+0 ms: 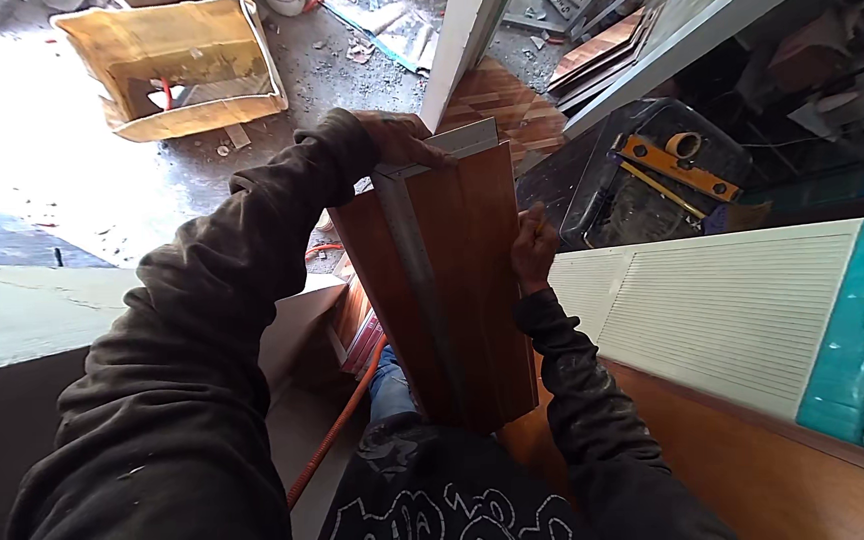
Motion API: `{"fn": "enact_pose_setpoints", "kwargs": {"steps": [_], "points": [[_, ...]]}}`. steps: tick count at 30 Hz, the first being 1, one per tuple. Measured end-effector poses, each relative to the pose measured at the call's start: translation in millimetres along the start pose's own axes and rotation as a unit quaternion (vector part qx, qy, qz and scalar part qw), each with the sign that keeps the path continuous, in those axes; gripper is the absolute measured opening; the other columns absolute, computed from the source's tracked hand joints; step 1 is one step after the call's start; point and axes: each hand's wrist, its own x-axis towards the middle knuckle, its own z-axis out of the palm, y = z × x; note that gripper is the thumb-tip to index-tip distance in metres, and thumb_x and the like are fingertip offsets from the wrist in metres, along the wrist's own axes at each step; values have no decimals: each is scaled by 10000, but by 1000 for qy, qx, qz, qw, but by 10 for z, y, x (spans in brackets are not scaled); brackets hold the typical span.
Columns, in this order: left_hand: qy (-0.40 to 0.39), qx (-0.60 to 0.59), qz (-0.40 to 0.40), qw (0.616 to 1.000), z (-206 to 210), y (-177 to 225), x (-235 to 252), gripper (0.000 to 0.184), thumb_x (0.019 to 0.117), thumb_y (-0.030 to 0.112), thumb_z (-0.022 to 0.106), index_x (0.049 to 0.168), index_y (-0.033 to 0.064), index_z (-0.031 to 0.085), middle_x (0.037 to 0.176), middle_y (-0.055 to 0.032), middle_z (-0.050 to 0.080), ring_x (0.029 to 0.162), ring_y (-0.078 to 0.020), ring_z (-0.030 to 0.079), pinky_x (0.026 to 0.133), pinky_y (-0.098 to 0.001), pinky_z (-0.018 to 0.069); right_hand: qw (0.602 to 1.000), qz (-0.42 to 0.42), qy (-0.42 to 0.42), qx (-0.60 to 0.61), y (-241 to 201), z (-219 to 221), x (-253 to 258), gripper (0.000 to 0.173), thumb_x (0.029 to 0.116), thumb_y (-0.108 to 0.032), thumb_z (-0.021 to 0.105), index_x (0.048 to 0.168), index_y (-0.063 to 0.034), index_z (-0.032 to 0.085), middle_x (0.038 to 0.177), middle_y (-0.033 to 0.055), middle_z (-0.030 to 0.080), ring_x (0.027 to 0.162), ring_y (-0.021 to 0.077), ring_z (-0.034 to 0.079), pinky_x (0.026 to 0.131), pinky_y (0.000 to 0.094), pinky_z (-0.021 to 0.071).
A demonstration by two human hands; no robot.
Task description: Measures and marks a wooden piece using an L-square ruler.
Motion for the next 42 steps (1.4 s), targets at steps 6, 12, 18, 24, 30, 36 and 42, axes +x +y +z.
{"fn": "enact_pose_setpoints", "kwargs": {"steps": [6, 12, 18, 24, 30, 36, 42], "points": [[18, -4, -9, 1000, 22, -156, 100, 535, 989, 605, 526, 1009, 92, 679, 840, -82, 649, 750, -199, 608, 721, -483, 489, 990, -86, 54, 101, -358, -509, -286, 572, 1120, -367, 240, 1154, 9, 669, 774, -15, 536, 638, 8, 483, 590, 167, 426], [29, -36, -18, 999, 51, -147, 192, 458, 1001, 550, 545, 1076, 123, 695, 897, -34, 670, 781, -127, 614, 763, -405, 505, 982, -93, -120, 113, -599, -642, -1200, 415, 1112, -318, 374, 1208, 0, 622, 942, 74, 670, 728, 116, 633, 613, 292, 562], [29, -45, -23, 998, 59, -203, 242, 451, 987, 554, 556, 1062, 132, 694, 876, -9, 683, 756, -84, 629, 751, -351, 524, 967, -59, -140, 204, -514, -511, -1834, 189, 954, -106, 660, 1057, 49, 688, 1019, 121, 694, 847, 124, 689, 740, 266, 621], [15, -32, -32, 999, 49, -180, 202, 480, 993, 562, 544, 1103, 117, 688, 913, -40, 686, 801, -122, 638, 783, -398, 520, 930, 32, -298, 213, -694, -553, -1784, 302, 1052, -182, 546, 892, 6, 721, 726, 2, 640, 602, -3, 557, 574, 167, 491], [12, -45, -25, 999, 66, -134, 168, 450, 989, 550, 559, 1084, 130, 689, 901, -25, 688, 794, -107, 643, 771, -373, 523, 841, 163, -452, 248, -889, -431, -1734, 358, 1081, -205, 474, 835, -44, 680, 621, -73, 530, 520, -29, 458, 506, 158, 393], [21, -37, -27, 999, 103, -192, 186, 469, 967, 569, 587, 1096, 129, 686, 903, -46, 692, 804, -143, 653, 776, -414, 527, 835, 199, -428, 282, -871, -335, -1804, 373, 1088, -213, 410, 800, -69, 599, 609, -50, 528, 513, 33, 497, 512, 209, 440], [19, -23, -23, 999, 80, -243, 173, 480, 963, 582, 584, 1099, 134, 687, 921, -50, 694, 830, -153, 655, 801, -440, 522, 919, 162, -301, 195, -483, -532, -1893, 360, 1098, -182, 407, 887, -19, 649, 751, 6, 695, 626, 60, 641, 603, 228, 558]]}}
